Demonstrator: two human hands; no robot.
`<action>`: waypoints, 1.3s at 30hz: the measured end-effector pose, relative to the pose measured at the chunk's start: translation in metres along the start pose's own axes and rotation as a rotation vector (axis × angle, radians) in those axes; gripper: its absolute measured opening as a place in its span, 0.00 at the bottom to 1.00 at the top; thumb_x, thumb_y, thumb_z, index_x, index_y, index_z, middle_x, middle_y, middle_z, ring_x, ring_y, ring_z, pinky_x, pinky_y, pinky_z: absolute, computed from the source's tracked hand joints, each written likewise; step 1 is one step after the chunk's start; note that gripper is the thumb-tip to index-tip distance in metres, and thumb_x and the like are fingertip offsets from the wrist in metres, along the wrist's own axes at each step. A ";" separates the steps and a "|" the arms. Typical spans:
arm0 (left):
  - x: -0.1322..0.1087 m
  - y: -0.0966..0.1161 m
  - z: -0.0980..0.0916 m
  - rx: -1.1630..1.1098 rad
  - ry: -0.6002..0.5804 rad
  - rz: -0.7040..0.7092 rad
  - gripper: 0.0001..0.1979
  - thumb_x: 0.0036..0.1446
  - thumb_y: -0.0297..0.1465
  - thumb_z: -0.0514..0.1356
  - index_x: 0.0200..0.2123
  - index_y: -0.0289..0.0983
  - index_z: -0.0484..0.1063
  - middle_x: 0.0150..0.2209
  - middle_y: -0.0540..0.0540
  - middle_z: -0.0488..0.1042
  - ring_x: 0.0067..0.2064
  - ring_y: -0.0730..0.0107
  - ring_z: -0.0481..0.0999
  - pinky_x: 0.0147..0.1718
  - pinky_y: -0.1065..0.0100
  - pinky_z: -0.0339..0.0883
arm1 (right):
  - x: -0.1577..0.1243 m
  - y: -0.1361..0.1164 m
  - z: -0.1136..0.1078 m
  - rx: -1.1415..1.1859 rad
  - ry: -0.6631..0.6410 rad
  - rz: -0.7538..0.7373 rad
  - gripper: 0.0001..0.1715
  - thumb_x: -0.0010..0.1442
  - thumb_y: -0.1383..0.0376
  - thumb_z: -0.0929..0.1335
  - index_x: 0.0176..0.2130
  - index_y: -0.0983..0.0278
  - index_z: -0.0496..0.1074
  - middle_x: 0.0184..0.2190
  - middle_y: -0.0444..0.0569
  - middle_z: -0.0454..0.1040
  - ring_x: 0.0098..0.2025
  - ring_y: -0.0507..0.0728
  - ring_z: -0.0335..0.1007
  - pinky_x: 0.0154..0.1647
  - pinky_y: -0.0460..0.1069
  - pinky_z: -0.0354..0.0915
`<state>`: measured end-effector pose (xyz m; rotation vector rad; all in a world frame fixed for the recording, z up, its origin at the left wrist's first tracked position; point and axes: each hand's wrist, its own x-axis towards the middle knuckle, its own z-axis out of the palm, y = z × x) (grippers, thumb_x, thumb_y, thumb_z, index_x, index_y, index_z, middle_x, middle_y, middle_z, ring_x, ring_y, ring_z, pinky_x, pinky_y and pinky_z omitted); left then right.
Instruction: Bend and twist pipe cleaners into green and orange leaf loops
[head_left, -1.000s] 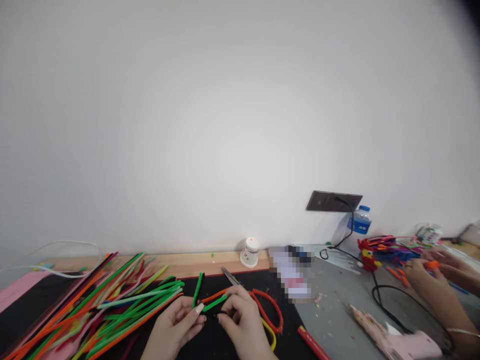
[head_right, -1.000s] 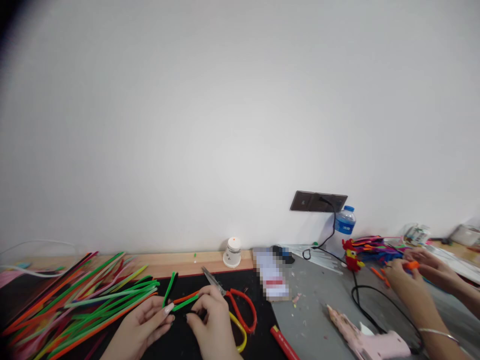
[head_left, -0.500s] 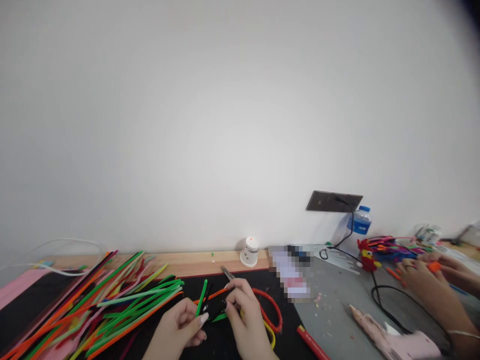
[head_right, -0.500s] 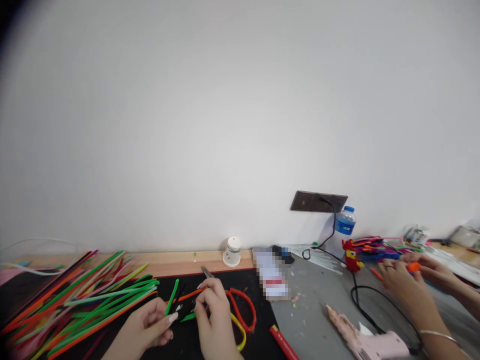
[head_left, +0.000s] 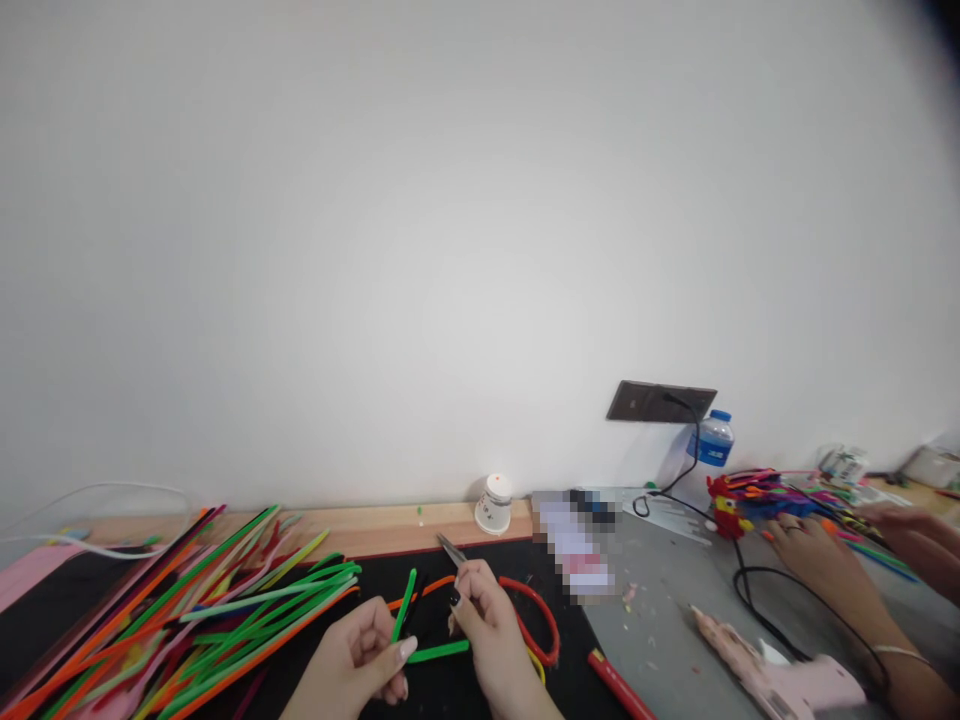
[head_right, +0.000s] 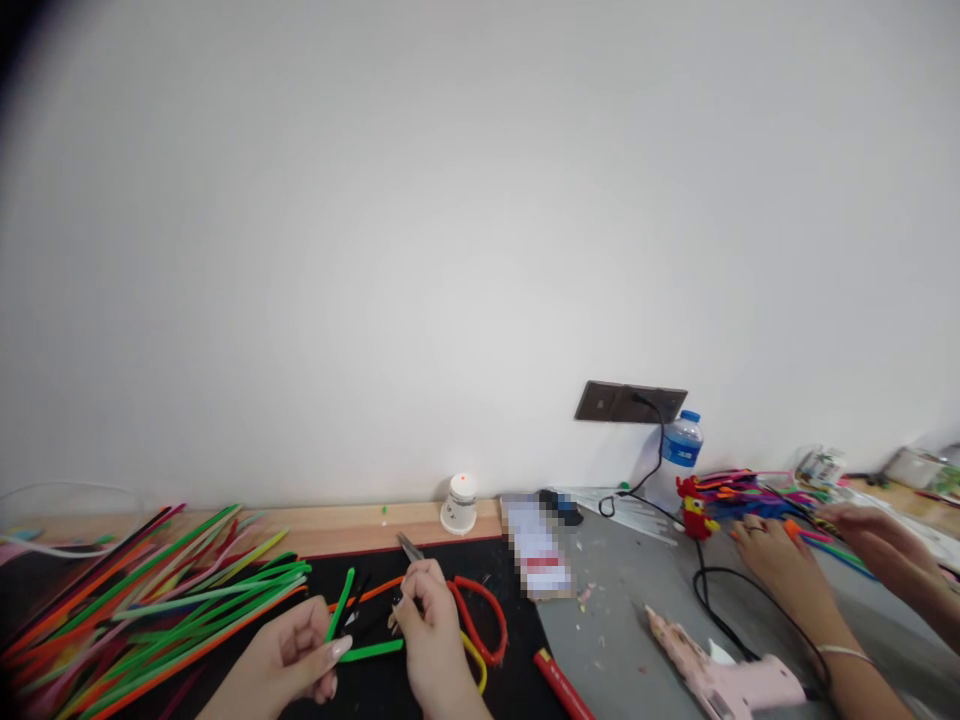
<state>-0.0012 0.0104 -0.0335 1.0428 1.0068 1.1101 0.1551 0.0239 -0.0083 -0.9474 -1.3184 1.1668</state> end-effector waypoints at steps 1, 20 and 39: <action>0.000 0.000 -0.001 -0.005 -0.015 -0.008 0.20 0.37 0.41 0.66 0.18 0.39 0.56 0.12 0.57 0.66 0.14 0.77 0.67 0.16 0.76 0.59 | 0.001 0.000 -0.002 0.023 -0.010 0.019 0.13 0.50 0.64 0.65 0.19 0.65 0.59 0.29 0.44 0.58 0.27 0.49 0.56 0.25 0.43 0.55; -0.003 -0.008 0.003 0.033 -0.163 -0.146 0.21 0.35 0.41 0.67 0.20 0.39 0.57 0.11 0.57 0.66 0.13 0.77 0.67 0.13 0.79 0.58 | 0.000 0.006 -0.013 -0.187 -0.232 0.228 0.16 0.53 0.59 0.63 0.20 0.65 0.61 0.16 0.40 0.63 0.16 0.45 0.51 0.15 0.41 0.46; -0.002 -0.005 0.002 -0.041 0.110 -0.182 0.21 0.30 0.44 0.69 0.23 0.33 0.71 0.13 0.52 0.72 0.17 0.78 0.71 0.17 0.79 0.64 | 0.003 0.005 -0.012 -0.072 -0.170 0.180 0.22 0.56 0.51 0.59 0.29 0.67 0.67 0.20 0.43 0.66 0.17 0.47 0.60 0.15 0.41 0.56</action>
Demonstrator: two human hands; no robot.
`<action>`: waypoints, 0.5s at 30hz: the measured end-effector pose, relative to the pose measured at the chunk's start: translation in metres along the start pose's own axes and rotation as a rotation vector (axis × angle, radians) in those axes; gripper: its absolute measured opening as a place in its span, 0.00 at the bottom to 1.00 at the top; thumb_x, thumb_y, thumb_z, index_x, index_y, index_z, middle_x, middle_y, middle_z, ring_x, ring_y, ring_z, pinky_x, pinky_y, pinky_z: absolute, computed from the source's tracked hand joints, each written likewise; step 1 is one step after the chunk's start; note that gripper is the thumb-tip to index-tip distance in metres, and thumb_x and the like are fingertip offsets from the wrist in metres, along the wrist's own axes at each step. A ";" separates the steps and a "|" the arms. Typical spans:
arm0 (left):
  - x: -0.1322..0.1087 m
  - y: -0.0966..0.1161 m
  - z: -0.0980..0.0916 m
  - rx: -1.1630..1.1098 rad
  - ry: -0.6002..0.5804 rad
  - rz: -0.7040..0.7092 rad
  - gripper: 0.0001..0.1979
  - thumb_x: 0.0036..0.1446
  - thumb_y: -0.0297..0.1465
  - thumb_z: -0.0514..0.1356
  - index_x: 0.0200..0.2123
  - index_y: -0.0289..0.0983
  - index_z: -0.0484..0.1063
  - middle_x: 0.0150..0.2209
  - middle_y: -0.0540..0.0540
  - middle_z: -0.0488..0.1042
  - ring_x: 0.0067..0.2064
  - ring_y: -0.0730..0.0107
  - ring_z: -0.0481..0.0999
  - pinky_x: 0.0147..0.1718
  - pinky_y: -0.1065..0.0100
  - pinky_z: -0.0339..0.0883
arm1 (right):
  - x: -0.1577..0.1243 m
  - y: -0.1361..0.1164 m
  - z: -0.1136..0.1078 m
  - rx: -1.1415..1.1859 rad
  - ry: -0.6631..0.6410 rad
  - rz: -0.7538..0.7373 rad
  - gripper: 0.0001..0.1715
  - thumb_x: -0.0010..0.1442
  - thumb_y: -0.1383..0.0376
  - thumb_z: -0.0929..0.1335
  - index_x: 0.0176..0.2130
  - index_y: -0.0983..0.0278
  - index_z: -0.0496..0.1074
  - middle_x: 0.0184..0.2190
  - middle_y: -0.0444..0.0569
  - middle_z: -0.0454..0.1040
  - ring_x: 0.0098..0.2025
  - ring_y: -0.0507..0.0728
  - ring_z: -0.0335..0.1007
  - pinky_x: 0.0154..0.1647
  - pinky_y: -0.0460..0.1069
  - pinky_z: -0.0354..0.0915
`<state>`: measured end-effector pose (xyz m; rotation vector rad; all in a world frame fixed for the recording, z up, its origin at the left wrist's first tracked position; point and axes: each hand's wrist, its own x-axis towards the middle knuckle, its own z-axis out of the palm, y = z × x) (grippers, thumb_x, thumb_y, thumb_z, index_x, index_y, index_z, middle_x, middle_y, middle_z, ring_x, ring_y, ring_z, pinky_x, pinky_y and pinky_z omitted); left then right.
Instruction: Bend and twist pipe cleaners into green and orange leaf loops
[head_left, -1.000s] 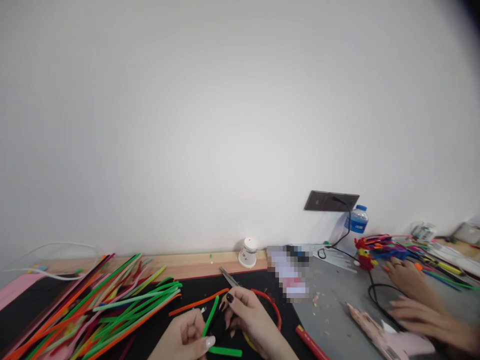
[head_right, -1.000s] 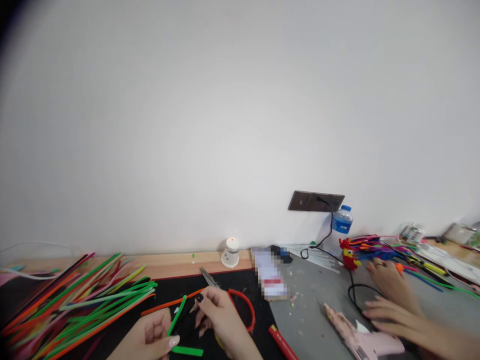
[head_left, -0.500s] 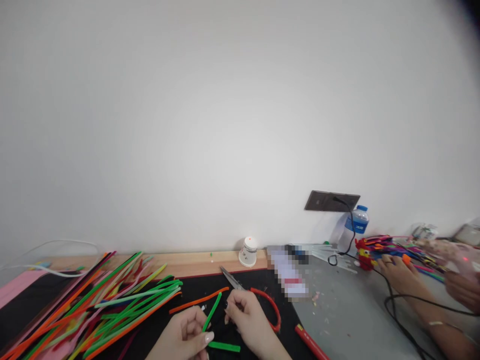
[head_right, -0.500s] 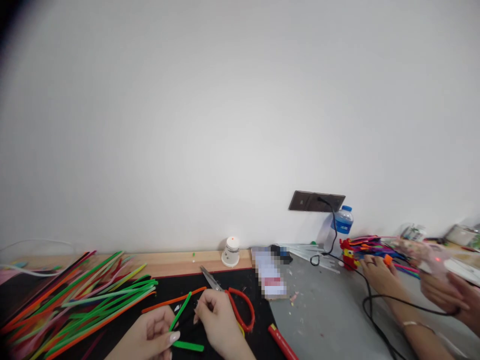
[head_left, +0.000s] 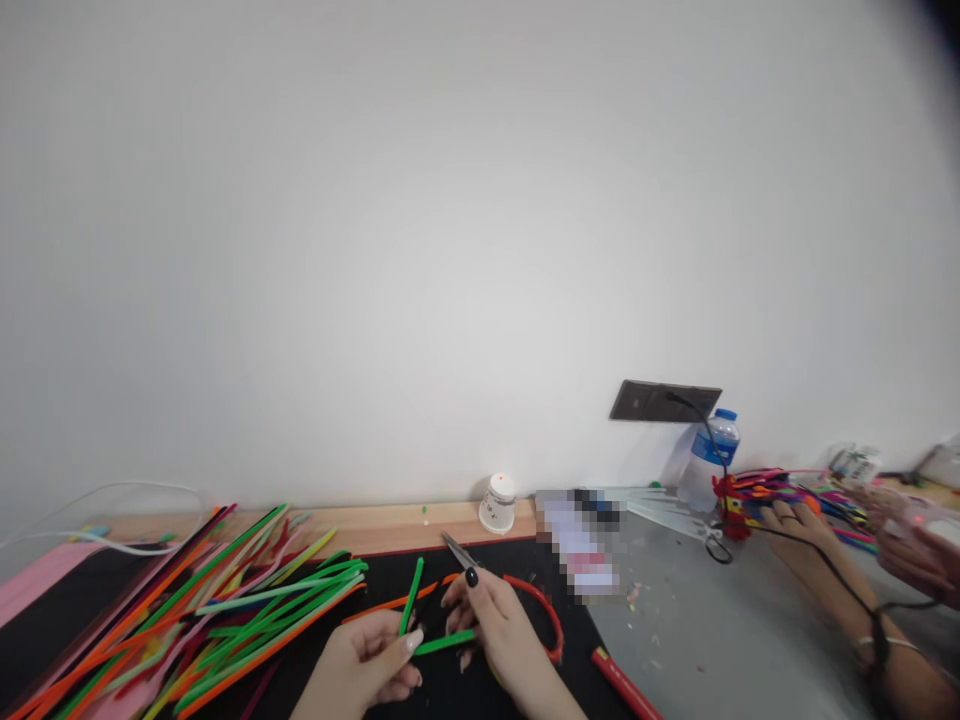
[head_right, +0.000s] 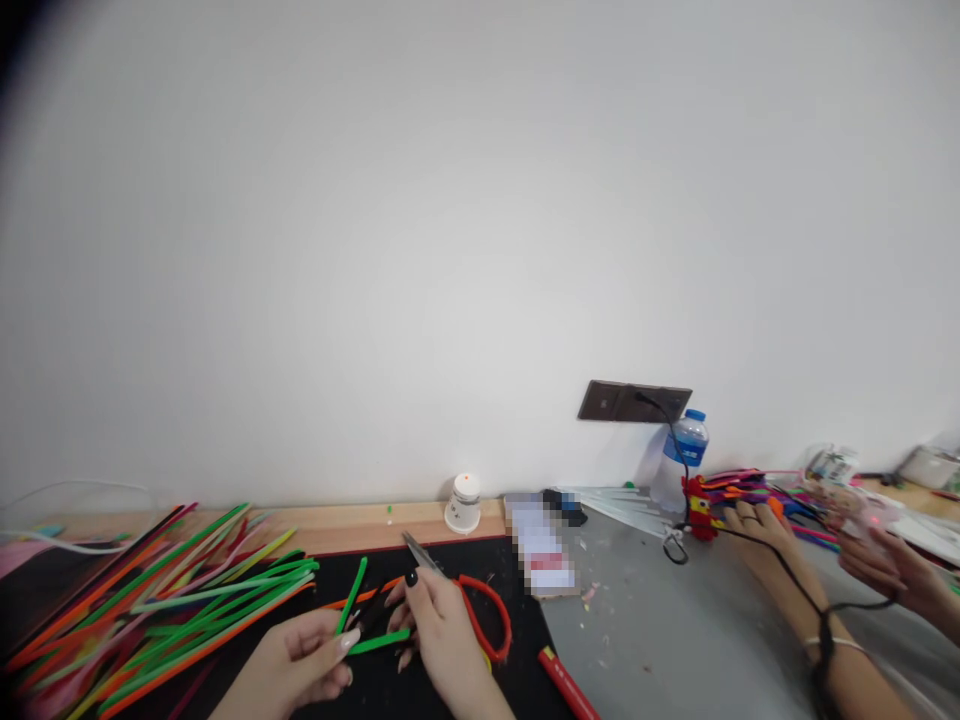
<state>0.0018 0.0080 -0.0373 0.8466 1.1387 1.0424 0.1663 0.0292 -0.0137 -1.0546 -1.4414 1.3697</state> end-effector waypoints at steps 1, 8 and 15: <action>0.001 0.001 0.000 -0.028 0.013 0.001 0.21 0.29 0.44 0.69 0.22 0.33 0.70 0.14 0.52 0.72 0.17 0.78 0.71 0.18 0.79 0.65 | 0.001 0.001 0.001 0.044 -0.006 0.013 0.22 0.55 0.50 0.60 0.29 0.67 0.66 0.18 0.43 0.66 0.15 0.47 0.59 0.13 0.41 0.55; -0.002 0.004 -0.001 -0.130 0.028 0.031 0.21 0.28 0.43 0.69 0.23 0.33 0.72 0.17 0.53 0.72 0.21 0.77 0.72 0.22 0.78 0.68 | 0.000 -0.001 0.011 0.232 0.022 0.028 0.16 0.42 0.60 0.72 0.24 0.70 0.67 0.14 0.42 0.67 0.12 0.45 0.56 0.11 0.40 0.55; -0.001 0.003 -0.001 -0.095 -0.038 -0.011 0.21 0.28 0.43 0.69 0.22 0.33 0.73 0.16 0.53 0.72 0.20 0.78 0.71 0.20 0.79 0.66 | -0.002 -0.001 0.013 0.446 0.037 0.078 0.14 0.42 0.63 0.73 0.27 0.70 0.68 0.17 0.43 0.68 0.15 0.46 0.60 0.15 0.42 0.60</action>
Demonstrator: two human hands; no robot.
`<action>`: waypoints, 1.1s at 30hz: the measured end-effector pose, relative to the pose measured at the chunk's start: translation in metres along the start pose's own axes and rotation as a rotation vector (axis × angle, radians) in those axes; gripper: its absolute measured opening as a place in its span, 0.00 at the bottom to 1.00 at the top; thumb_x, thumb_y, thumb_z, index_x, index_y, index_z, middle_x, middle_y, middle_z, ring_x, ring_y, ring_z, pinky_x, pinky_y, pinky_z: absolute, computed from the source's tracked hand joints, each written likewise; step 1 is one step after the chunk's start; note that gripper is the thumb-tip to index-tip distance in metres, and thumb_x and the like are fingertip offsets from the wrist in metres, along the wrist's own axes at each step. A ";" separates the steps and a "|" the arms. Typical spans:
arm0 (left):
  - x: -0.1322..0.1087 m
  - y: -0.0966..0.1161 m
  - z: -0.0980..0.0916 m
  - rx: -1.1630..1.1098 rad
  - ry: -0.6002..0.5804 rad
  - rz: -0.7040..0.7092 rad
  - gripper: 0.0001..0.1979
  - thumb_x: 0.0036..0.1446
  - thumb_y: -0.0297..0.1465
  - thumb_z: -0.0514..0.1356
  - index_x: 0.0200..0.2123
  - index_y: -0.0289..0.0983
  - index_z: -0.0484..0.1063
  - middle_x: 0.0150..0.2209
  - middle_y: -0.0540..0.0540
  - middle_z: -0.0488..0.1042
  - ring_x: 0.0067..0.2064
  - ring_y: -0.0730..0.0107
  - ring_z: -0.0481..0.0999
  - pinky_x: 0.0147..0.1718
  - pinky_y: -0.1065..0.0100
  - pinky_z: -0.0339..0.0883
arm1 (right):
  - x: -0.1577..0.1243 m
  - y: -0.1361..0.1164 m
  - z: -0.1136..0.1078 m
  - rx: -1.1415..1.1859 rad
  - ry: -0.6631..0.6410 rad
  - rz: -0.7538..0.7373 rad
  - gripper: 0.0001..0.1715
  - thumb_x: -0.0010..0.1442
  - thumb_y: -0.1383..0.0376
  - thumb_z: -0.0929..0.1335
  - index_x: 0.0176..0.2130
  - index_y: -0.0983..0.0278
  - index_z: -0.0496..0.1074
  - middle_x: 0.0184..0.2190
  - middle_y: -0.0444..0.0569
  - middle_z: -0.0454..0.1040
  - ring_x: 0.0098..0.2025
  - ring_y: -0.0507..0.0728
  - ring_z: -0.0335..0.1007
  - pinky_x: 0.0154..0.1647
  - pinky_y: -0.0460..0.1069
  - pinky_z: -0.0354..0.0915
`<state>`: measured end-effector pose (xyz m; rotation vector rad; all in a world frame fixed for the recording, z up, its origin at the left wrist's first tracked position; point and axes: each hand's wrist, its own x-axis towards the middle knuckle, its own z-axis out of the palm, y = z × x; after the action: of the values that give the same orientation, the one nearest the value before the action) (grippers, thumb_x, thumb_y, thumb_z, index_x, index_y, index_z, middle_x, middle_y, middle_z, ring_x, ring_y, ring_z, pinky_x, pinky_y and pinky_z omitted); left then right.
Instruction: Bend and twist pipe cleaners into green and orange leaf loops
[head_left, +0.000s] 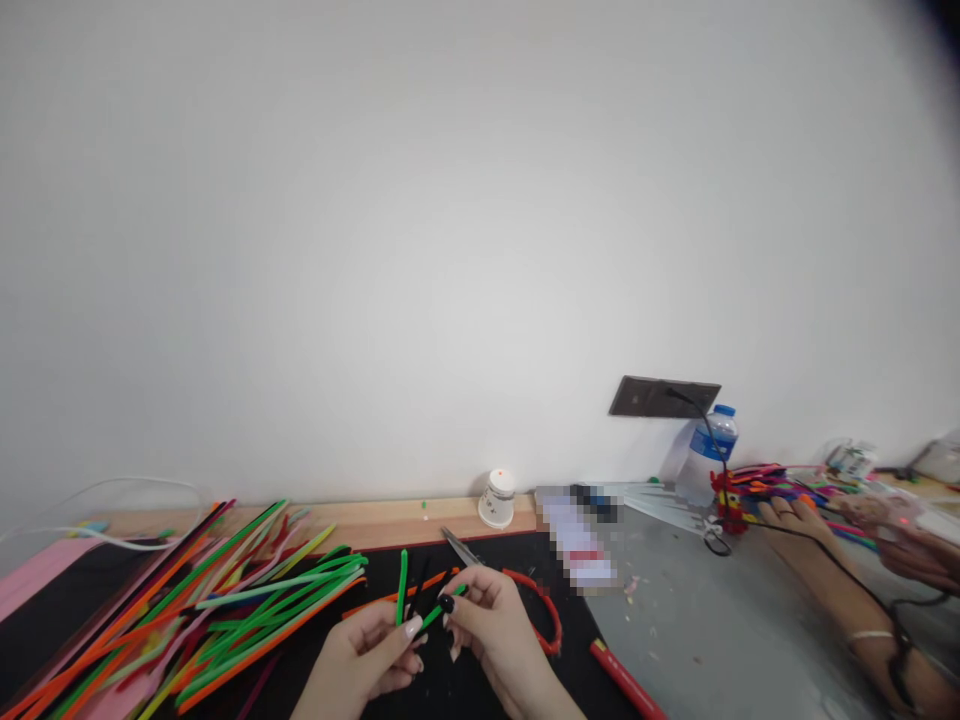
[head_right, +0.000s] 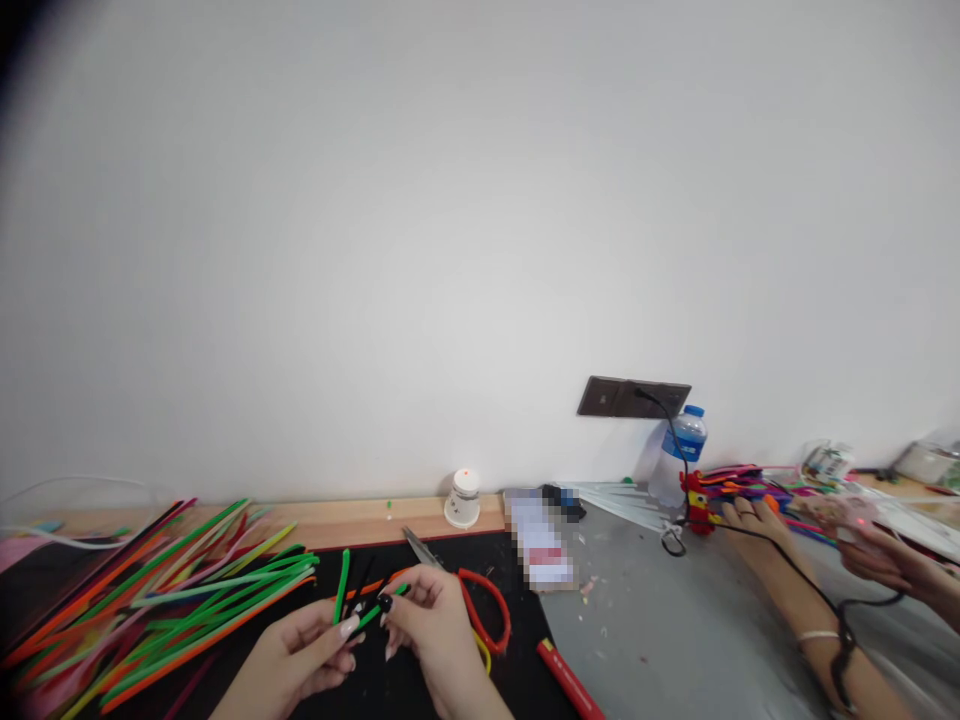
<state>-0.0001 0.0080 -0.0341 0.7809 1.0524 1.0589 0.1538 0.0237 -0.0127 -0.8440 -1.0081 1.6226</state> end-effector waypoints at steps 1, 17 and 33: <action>0.000 -0.001 0.001 0.023 0.001 -0.008 0.21 0.28 0.44 0.69 0.22 0.33 0.73 0.16 0.52 0.72 0.19 0.78 0.71 0.19 0.80 0.66 | 0.000 0.000 0.000 0.008 0.006 0.007 0.14 0.42 0.63 0.73 0.27 0.70 0.68 0.17 0.43 0.68 0.15 0.46 0.60 0.15 0.42 0.60; 0.000 -0.015 0.003 0.108 -0.193 -0.046 0.29 0.39 0.56 0.56 0.32 0.35 0.67 0.22 0.48 0.75 0.21 0.71 0.75 0.16 0.77 0.63 | -0.002 0.002 0.003 -0.378 -0.045 0.006 0.19 0.49 0.57 0.67 0.19 0.69 0.65 0.13 0.41 0.63 0.12 0.44 0.51 0.12 0.40 0.48; -0.008 -0.016 0.005 0.432 -0.279 0.135 0.26 0.50 0.53 0.47 0.26 0.35 0.65 0.14 0.55 0.63 0.14 0.78 0.62 0.14 0.77 0.55 | -0.004 0.002 0.005 -0.391 -0.156 0.034 0.10 0.49 0.64 0.66 0.22 0.68 0.63 0.13 0.40 0.65 0.11 0.43 0.51 0.10 0.39 0.46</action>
<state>0.0081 -0.0052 -0.0444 1.3243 1.0081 0.8097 0.1500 0.0182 -0.0127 -1.0068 -1.4593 1.5613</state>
